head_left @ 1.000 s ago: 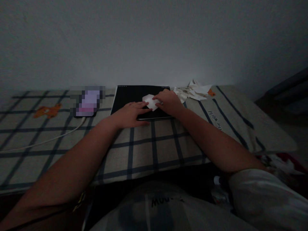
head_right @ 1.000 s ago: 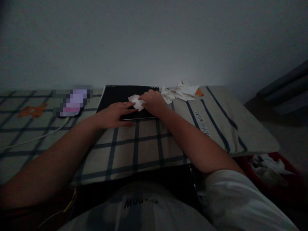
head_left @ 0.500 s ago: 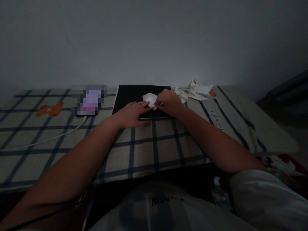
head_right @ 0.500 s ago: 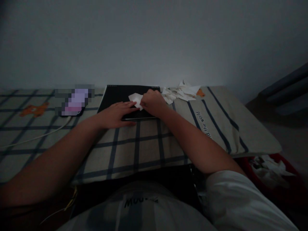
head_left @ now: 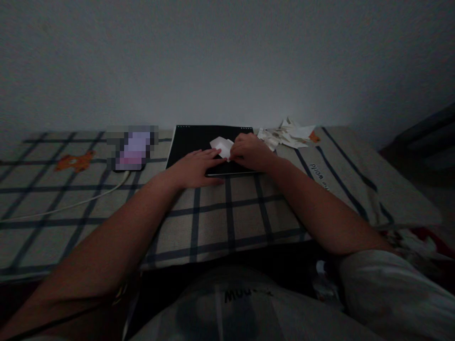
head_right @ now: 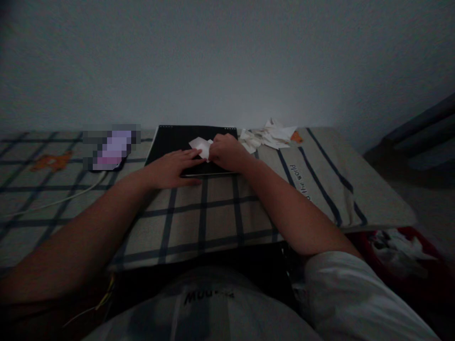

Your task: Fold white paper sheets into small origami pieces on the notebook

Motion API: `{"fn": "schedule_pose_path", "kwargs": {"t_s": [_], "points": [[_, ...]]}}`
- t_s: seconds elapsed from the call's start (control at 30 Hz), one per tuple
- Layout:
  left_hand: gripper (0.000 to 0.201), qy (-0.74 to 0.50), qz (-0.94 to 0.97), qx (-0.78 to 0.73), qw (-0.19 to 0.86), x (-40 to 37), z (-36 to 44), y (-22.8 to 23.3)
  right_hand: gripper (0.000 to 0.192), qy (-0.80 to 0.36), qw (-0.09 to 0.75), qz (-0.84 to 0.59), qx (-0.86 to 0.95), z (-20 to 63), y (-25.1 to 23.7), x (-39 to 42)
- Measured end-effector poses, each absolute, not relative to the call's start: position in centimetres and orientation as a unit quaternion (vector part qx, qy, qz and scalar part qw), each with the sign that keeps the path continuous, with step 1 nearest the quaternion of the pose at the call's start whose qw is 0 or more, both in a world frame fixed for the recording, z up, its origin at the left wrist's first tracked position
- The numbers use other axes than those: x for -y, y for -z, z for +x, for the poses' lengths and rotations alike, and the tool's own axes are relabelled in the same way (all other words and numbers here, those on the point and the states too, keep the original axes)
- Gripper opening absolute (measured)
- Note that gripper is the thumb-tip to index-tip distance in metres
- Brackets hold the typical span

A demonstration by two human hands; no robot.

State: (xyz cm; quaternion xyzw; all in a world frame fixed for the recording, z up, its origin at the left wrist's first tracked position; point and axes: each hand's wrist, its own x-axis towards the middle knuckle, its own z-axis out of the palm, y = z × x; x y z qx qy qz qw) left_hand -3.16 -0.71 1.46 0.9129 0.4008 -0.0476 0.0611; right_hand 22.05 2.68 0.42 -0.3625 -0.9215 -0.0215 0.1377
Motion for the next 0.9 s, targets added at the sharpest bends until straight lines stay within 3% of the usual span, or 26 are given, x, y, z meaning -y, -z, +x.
{"fn": "schedule_pose_path", "kwargs": {"t_s": [0.9], "points": [[0.083,0.038,0.905,-0.416,0.082,1.12,-3.03,-2.17,0.027,0.019,0.102,-0.315,0.943,22.14,-1.5,-2.1]]}}
